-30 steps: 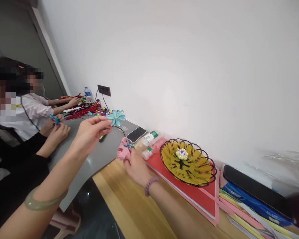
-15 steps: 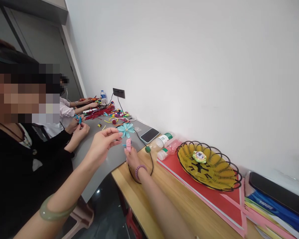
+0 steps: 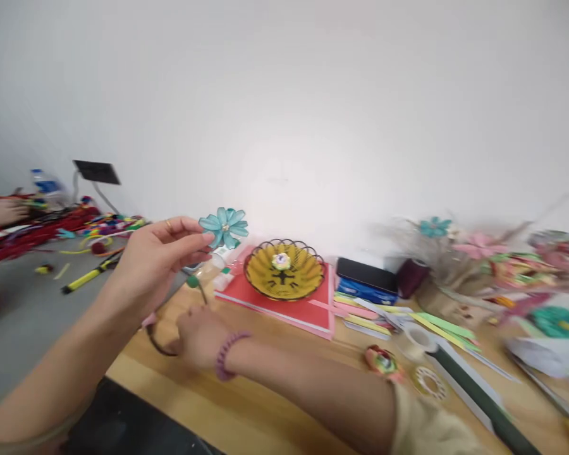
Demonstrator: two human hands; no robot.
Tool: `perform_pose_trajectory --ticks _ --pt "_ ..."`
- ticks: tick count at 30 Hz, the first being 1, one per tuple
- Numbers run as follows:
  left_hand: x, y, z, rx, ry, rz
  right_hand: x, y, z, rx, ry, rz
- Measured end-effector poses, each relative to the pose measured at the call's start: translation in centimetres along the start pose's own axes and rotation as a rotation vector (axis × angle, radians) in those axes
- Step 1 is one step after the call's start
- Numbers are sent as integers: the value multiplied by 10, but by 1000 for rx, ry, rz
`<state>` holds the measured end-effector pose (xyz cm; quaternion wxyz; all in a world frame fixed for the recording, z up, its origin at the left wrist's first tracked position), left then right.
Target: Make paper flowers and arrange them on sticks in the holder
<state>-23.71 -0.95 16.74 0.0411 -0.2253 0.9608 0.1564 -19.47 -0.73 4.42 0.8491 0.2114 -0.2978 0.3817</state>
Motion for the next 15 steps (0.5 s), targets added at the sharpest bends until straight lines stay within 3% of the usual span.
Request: perform_pose_trajectory --ticks 2,5,6,9,10,12,15 --pt "-47 -6 6 30 -45 135 30 -56 -5 32 -95 94" --pt "-125 -29 33 157 -67 386 82 -158 -21 107 -253 206" --pt "-152 -40 46 213 -59 473 105 -191 -32 87 -293 176" --pt "-226 -75 91 443 -67 679 184 -277 -95 -245 -326 11" --pt "-245 -83 106 502 -40 695 212 -301 -119 -381 -402 -55" --pt "-279 -93 127 528 -18 702 276 -343 -154 -588 -680 -410" --pt "-313 -96 150 516 51 677 321 -369 -193 -672 -827 -595"
Point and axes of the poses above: each hand's wrist, its own y-axis towards the middle knuckle, its own x-axis out of the back of the hand, z = x × y, the point moved 7 cm from there along y, towards the middle knuckle
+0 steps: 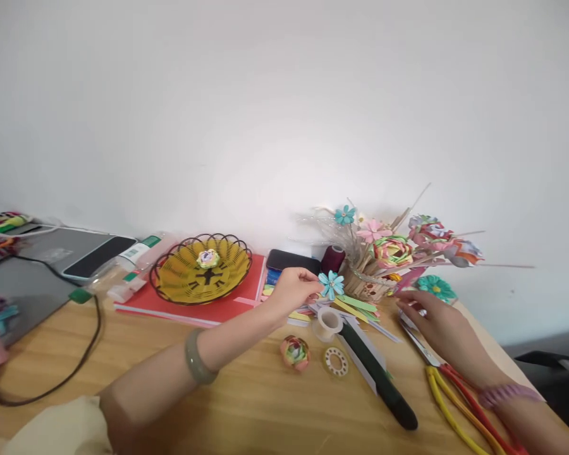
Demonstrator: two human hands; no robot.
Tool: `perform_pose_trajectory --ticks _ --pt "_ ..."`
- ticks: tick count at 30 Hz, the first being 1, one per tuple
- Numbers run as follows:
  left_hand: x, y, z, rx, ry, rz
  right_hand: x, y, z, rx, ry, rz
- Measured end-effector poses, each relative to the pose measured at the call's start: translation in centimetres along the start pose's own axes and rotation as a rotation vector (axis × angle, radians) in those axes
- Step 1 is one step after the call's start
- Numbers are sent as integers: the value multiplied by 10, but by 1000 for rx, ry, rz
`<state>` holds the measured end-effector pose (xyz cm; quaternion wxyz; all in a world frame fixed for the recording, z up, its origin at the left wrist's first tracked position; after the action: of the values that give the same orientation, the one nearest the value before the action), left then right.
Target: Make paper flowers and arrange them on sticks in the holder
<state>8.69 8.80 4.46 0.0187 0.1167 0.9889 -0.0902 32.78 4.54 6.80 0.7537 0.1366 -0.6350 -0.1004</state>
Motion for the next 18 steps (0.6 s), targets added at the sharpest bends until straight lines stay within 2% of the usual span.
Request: perform_pose_trajectory --ticks 2,8,13,18 --pt "-9 13 5 -7 59 -26 -10 12 -12 -7 -53 -41" --pt "-23 40 12 -76 255 -82 -35 38 -9 24 -190 -16" --pt "-35 59 20 -116 396 -87 -41 50 -15 76 -209 7" --pt "-42 65 19 -132 546 -115 -42 50 -20 127 -203 12"
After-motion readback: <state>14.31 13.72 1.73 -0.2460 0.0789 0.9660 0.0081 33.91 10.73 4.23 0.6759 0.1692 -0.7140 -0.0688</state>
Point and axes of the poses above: each hand's wrist, its own y-axis towards the middle knuckle, its own x-axis out of the back of the hand, z = x × y, the point moved 7 cm from there along y, towards the middle knuckle
